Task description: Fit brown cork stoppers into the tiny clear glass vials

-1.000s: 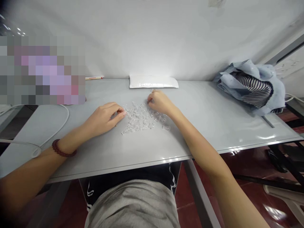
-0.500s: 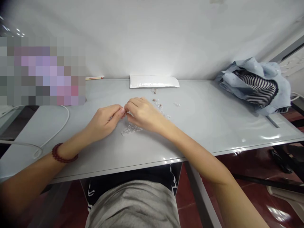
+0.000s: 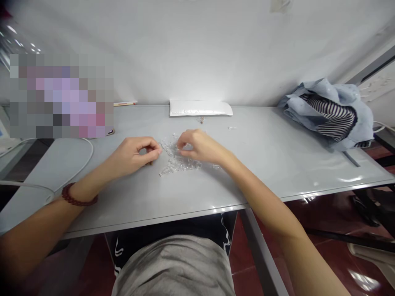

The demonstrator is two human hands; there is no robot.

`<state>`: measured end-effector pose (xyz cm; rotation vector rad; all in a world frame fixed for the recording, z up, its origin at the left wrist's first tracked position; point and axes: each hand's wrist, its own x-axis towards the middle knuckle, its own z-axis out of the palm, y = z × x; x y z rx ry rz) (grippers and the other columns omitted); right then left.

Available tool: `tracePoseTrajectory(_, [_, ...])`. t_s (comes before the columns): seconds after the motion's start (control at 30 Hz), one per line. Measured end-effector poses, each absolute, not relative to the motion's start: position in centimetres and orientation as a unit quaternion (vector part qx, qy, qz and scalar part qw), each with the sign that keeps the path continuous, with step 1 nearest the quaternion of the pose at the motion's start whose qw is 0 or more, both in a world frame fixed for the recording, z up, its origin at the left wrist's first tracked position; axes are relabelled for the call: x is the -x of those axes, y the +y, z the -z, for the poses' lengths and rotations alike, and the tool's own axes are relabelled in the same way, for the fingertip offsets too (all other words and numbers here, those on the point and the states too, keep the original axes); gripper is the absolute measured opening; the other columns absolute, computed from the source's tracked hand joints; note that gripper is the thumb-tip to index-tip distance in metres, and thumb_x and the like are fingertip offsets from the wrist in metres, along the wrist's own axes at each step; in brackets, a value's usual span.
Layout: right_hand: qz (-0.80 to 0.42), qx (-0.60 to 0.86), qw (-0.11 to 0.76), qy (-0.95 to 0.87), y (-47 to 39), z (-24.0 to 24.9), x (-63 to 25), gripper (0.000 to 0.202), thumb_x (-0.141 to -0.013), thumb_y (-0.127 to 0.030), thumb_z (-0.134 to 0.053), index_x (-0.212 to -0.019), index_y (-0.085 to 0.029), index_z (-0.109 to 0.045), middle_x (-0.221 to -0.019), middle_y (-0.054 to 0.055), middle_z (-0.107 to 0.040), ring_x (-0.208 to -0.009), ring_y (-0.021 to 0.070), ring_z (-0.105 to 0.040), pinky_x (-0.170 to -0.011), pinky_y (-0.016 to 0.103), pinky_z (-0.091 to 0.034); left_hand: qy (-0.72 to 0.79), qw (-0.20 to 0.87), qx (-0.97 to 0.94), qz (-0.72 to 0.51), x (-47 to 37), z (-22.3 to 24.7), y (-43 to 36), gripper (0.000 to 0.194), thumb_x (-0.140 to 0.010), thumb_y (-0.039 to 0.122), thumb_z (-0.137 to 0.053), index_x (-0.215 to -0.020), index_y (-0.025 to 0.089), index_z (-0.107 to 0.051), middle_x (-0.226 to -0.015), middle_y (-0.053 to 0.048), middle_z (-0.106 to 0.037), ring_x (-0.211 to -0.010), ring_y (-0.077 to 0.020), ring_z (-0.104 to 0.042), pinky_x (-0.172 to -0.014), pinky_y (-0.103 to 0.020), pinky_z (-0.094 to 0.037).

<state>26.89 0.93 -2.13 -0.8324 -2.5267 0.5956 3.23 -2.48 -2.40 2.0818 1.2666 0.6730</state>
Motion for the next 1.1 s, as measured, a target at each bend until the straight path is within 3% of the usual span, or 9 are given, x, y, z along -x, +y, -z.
tracePoseTrajectory(0.07, [-0.248, 0.334, 0.194, -0.888, 2.2, 2.0, -28.5, 0.02, -0.082, -0.036, -0.07, -0.09, -0.019, -0.068, -0.095, 0.007, -0.069, -0.089, 0.0225, -0.062, -0.08, 0.038, -0.047, 0.477, 0.281, -0.803, -0.222, -2.4, 2.4, -1.9, 0.017, -0.081, 0.033, -0.055, -0.072, 0.019, -0.061, -0.068, 0.001, -0.063, -0.067, -0.015, -0.055, -0.063, -0.026, -0.041])
tracePoseTrajectory(0.13, [-0.243, 0.41, 0.238, -0.846, 3.7, 1.9, -30.5, 0.029, -0.079, -0.041, -0.073, -0.098, -0.021, -0.068, -0.107, 0.008, -0.069, -0.097, 0.0249, -0.063, -0.083, 0.04, -0.049, 0.468, 0.251, -0.827, -0.185, -1.8, 2.6, -1.3, 0.014, -0.077, 0.031, -0.055, -0.072, 0.02, -0.06, -0.07, -0.001, -0.066, -0.072, -0.0174, -0.057, -0.067, -0.028, -0.042])
tracePoseTrajectory(0.23, [-0.185, 0.494, 0.3, -0.795, 5.5, 2.2, -33.0, 0.022, -0.083, -0.036, -0.067, -0.099, -0.023, -0.069, -0.113, 0.01, -0.067, -0.104, 0.0264, -0.061, -0.087, 0.044, -0.048, 0.449, 0.222, -0.852, -0.151, -1.4, 3.1, -0.8, 0.013, -0.077, 0.031, -0.052, -0.072, 0.021, -0.058, -0.073, -0.002, -0.067, -0.079, -0.0205, -0.058, -0.074, -0.031, -0.044])
tracePoseTrajectory(0.5, [-0.194, 0.479, 0.196, -0.833, 6.7, 4.4, -32.4, 0.023, -0.082, -0.02, -0.057, -0.099, -0.017, -0.073, -0.107, 0.011, -0.068, -0.086, 0.0211, -0.063, -0.079, 0.04, -0.05, 0.44, 0.199, -0.861, -0.159, -1.7, 3.8, -0.8, 0.021, -0.083, 0.038, -0.051, -0.085, 0.02, -0.062, -0.086, -0.006, -0.068, -0.093, -0.0243, -0.06, -0.083, -0.036, -0.047])
tracePoseTrajectory(0.6, [-0.173, 0.488, 0.192, -0.834, 7.0, 4.9, -32.1, 0.021, -0.08, -0.014, -0.054, -0.089, -0.015, -0.073, -0.096, 0.009, -0.066, -0.074, 0.0166, -0.06, -0.073, 0.038, -0.05, 0.446, 0.196, -0.857, -0.168, -2.0, 3.7, -1.0, 0.023, -0.087, 0.039, -0.05, -0.084, 0.02, -0.062, -0.084, -0.006, -0.069, -0.091, -0.0243, -0.061, -0.082, -0.037, -0.048])
tracePoseTrajectory(0.7, [-0.161, 0.474, 0.256, -0.827, 6.3, 4.6, -31.4, 0.016, -0.079, -0.013, -0.057, -0.086, -0.017, -0.071, -0.09, 0.007, -0.066, -0.071, 0.015, -0.059, -0.073, 0.037, -0.051, 0.477, 0.213, -0.831, -0.192, -2.5, 3.4, -1.3, 0.027, -0.092, 0.039, -0.047, -0.083, 0.019, -0.063, -0.08, -0.005, -0.069, -0.081, -0.0215, -0.063, -0.073, -0.033, -0.049])
tracePoseTrajectory(0.87, [-0.162, 0.322, 0.35, -0.865, 2.2, 3.3, -27.6, 0.011, -0.088, -0.017, -0.059, -0.093, -0.018, -0.069, -0.095, 0.006, -0.067, -0.072, 0.0131, -0.06, -0.07, 0.031, -0.053, 0.481, 0.293, -0.787, -0.252, -3.5, 3.0, -2.2, 0.035, -0.097, 0.047, -0.043, -0.095, 0.018, -0.064, -0.082, -0.003, -0.066, -0.064, -0.0143, -0.06, -0.06, -0.027, -0.047])
tracePoseTrajectory(1.1, [-0.158, 0.232, 0.355, -0.892, -0.8, 3.6, -24.6, 0.012, -0.092, -0.014, -0.054, -0.095, -0.013, -0.065, -0.092, 0.009, -0.065, -0.072, 0.0132, -0.058, -0.064, 0.028, -0.051, 0.436, 0.309, -0.804, -0.26, -4.1, 2.6, -2.9, 0.039, -0.098, 0.038, -0.041, -0.068, 0.018, -0.055, -0.06, 0.003, -0.052, -0.054, -0.0106, -0.044, -0.055, -0.025, -0.037])
